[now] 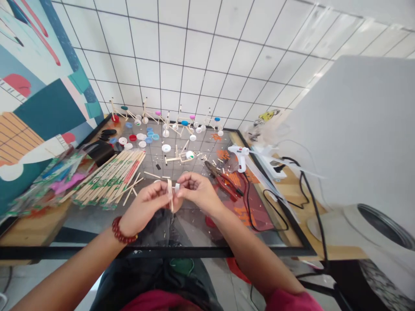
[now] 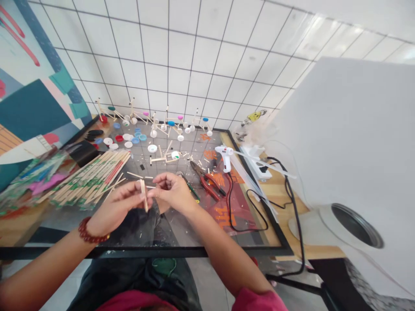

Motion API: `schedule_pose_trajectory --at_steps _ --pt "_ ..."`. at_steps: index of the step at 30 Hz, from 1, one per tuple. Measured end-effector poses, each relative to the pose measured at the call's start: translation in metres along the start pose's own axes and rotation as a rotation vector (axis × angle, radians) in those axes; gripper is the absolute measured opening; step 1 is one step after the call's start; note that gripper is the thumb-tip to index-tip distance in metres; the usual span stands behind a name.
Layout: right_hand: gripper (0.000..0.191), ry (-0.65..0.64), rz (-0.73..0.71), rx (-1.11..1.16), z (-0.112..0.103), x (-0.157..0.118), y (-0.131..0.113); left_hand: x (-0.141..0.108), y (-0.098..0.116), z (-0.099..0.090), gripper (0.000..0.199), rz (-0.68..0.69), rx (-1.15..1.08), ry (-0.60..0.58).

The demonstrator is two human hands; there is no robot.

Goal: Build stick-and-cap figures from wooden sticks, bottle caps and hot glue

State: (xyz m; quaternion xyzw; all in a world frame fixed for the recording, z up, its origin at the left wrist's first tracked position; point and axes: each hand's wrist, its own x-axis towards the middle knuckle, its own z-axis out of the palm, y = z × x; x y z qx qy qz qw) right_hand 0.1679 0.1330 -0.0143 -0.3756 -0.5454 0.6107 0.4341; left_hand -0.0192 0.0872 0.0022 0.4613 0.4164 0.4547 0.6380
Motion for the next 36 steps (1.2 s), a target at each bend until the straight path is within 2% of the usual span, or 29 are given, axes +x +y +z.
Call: schedule_pose_trajectory --at_steps 2,4,6,9,12,16,18,20,22,24,26,28,29,32,36 --pt "0.041 -0.116 -0.134 -0.126 -0.006 -0.009 -0.011 -0.020 -0.002 0.004 0.034 -0.059 0.073 -0.100" --pt "0.023 -0.270 -0.277 -0.308 -0.010 -0.021 -0.022 -0.040 -0.008 0.010 0.041 -0.141 0.043 -0.115" --pt "0.014 -0.378 -0.410 -0.496 -0.012 -0.032 -0.031 -0.055 -0.017 0.018 0.046 -0.183 -0.028 -0.096" --pt "0.017 -0.414 -0.566 -0.672 -0.011 -0.042 -0.036 -0.068 -0.032 0.027 0.049 -0.214 -0.141 -0.051" --pt "0.023 -0.423 -0.705 -0.826 -0.007 -0.043 -0.031 -0.072 -0.041 0.033 0.054 -0.272 -0.173 -0.054" --pt "0.023 -0.365 -0.838 -1.092 -0.001 -0.042 -0.017 -0.075 -0.044 0.036 0.057 -0.343 -0.269 -0.010" --pt "0.021 -0.291 -0.806 -1.126 -0.001 -0.041 -0.012 -0.077 -0.040 0.030 0.054 -0.340 -0.291 0.061" --pt "0.023 -0.131 -0.718 -1.077 -0.004 -0.035 -0.008 -0.075 -0.031 0.014 0.049 -0.251 -0.179 0.205" --pt "0.023 0.041 -0.596 -0.993 -0.009 -0.026 -0.003 -0.066 -0.019 -0.012 0.040 -0.087 0.112 0.372" --pt "0.022 0.125 -0.480 -0.922 -0.012 -0.013 0.003 -0.047 -0.005 -0.040 0.033 0.025 0.501 0.507" --pt "0.045 0.100 -0.391 -0.911 -0.011 -0.002 0.011 -0.021 0.006 -0.064 0.032 0.040 0.795 0.476" --pt "0.067 0.044 -0.325 -0.975 -0.006 0.006 0.019 0.005 0.011 -0.078 0.032 0.060 0.916 0.385" --pt "0.070 0.023 -0.301 -1.024 -0.002 0.008 0.022 0.017 0.010 -0.081 0.031 0.109 0.929 0.349" --pt "0.058 0.011 -0.271 -1.167 0.009 0.011 0.030 0.039 0.001 -0.080 0.037 0.195 0.968 0.215" --pt "0.028 -0.019 -0.286 -1.279 0.014 0.013 0.035 0.046 -0.012 -0.073 0.031 0.198 0.946 0.139"
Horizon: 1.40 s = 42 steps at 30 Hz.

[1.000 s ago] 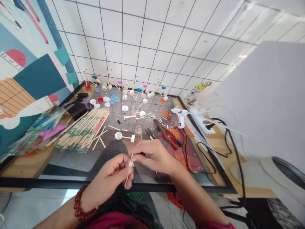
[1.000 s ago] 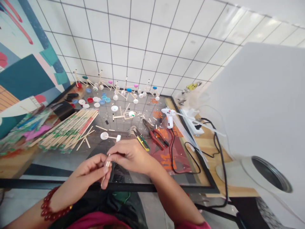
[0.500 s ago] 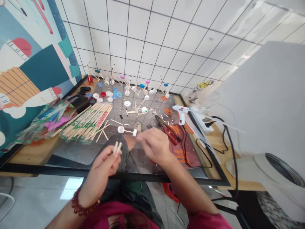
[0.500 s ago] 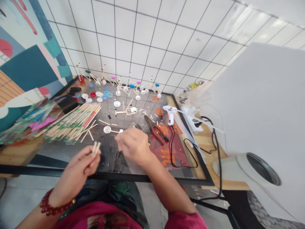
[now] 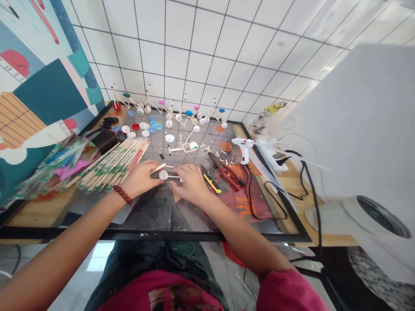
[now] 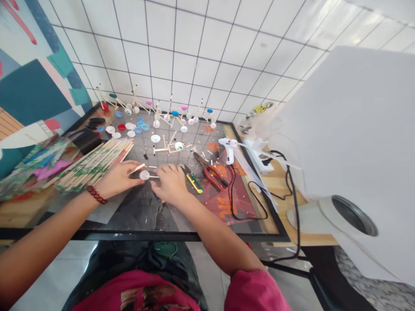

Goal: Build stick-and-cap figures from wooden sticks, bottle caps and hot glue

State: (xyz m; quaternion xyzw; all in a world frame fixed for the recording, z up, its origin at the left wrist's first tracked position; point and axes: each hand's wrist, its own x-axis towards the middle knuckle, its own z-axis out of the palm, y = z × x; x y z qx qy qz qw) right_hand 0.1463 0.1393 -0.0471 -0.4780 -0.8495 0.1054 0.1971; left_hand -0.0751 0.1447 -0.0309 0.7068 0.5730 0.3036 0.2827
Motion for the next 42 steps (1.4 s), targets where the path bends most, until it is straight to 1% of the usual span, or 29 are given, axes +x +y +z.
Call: schedule_pose_trajectory --at_steps 2,3,6,9,11,13,16,19,23,25,28,31,34,38,42 --pt "0.014 -0.013 -0.037 -0.006 -0.001 0.000 0.002 -0.002 0.001 0.002 0.032 -0.026 -0.037 -0.006" --pt "0.014 -0.010 -0.053 0.001 -0.002 0.000 0.003 -0.003 0.001 0.001 0.034 -0.054 -0.065 -0.012" --pt "0.017 0.044 -0.097 0.017 -0.007 -0.002 0.003 -0.007 0.004 -0.002 0.048 -0.124 -0.213 -0.052" --pt "0.019 0.111 -0.142 0.005 -0.011 -0.007 -0.001 -0.010 0.004 -0.005 0.058 -0.116 -0.400 -0.063" --pt "0.021 0.140 -0.171 0.003 -0.012 -0.010 -0.003 -0.012 0.004 -0.006 0.062 -0.106 -0.471 -0.054" --pt "0.020 0.159 -0.190 0.012 -0.013 -0.013 -0.005 -0.014 0.004 -0.007 0.062 -0.108 -0.477 -0.045" --pt "0.019 0.199 -0.179 0.053 -0.014 -0.017 -0.005 -0.017 0.009 -0.006 0.051 -0.088 -0.410 -0.027" --pt "0.017 0.237 -0.130 0.135 -0.013 -0.020 0.000 -0.019 0.017 0.000 0.038 0.004 -0.333 0.028" --pt "0.016 0.208 -0.068 0.287 -0.006 -0.017 0.013 -0.020 0.020 0.012 0.029 0.246 -0.326 0.111" --pt "0.017 0.182 -0.079 0.370 -0.002 -0.014 0.020 -0.020 0.017 0.017 0.027 0.358 -0.326 0.147" --pt "0.020 0.146 -0.110 0.434 0.002 -0.010 0.026 -0.022 0.012 0.020 0.025 0.418 -0.292 0.144" --pt "0.023 0.113 -0.118 0.434 0.003 -0.010 0.025 -0.024 0.010 0.020 0.024 0.414 -0.284 0.128" --pt "0.024 0.084 -0.102 0.402 0.001 -0.012 0.022 -0.025 0.009 0.020 0.025 0.373 -0.310 0.125" --pt "0.022 0.078 -0.056 0.297 -0.002 -0.014 0.018 -0.024 0.010 0.018 0.029 0.258 -0.340 0.091" --pt "0.015 0.093 -0.024 0.157 -0.002 -0.016 0.014 -0.023 0.007 0.014 0.023 0.174 -0.264 0.027"
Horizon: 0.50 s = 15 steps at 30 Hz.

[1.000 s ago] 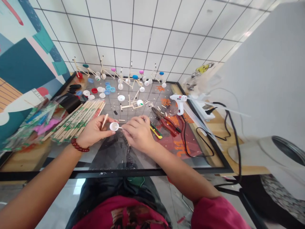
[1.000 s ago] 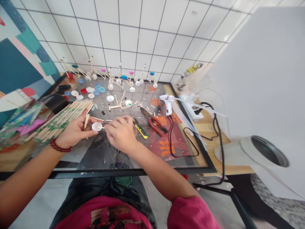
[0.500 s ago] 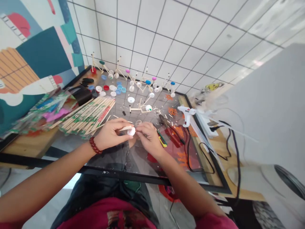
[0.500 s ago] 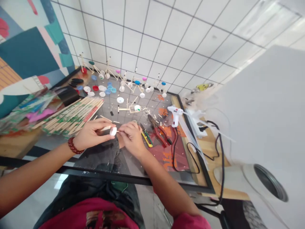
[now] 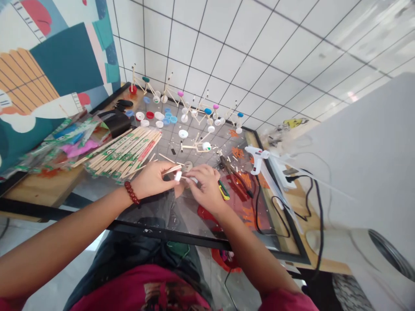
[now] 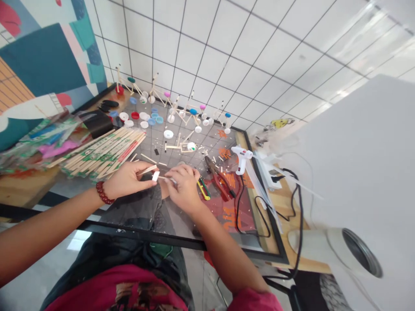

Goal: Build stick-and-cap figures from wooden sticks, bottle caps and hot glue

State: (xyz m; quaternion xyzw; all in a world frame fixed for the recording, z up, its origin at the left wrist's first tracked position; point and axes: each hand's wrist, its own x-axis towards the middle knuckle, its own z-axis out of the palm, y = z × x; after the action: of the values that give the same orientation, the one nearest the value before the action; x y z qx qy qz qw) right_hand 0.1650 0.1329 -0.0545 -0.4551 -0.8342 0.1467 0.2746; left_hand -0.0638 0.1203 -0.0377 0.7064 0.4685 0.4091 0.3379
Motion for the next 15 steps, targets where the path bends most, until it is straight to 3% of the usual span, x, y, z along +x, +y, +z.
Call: schedule_pose_trajectory --at_steps 5,9,15 --pt "0.027 0.002 -0.021 -0.083 0.007 -0.001 -0.002 0.001 -0.008 -0.005 0.027 -0.068 0.097 -0.068" --pt "0.008 -0.027 -0.060 -0.114 0.007 0.000 -0.002 0.003 -0.007 -0.005 0.037 -0.097 0.157 -0.070" --pt "0.012 -0.048 -0.055 -0.120 0.006 0.000 -0.003 0.004 0.003 -0.003 0.023 -0.086 0.255 -0.125"
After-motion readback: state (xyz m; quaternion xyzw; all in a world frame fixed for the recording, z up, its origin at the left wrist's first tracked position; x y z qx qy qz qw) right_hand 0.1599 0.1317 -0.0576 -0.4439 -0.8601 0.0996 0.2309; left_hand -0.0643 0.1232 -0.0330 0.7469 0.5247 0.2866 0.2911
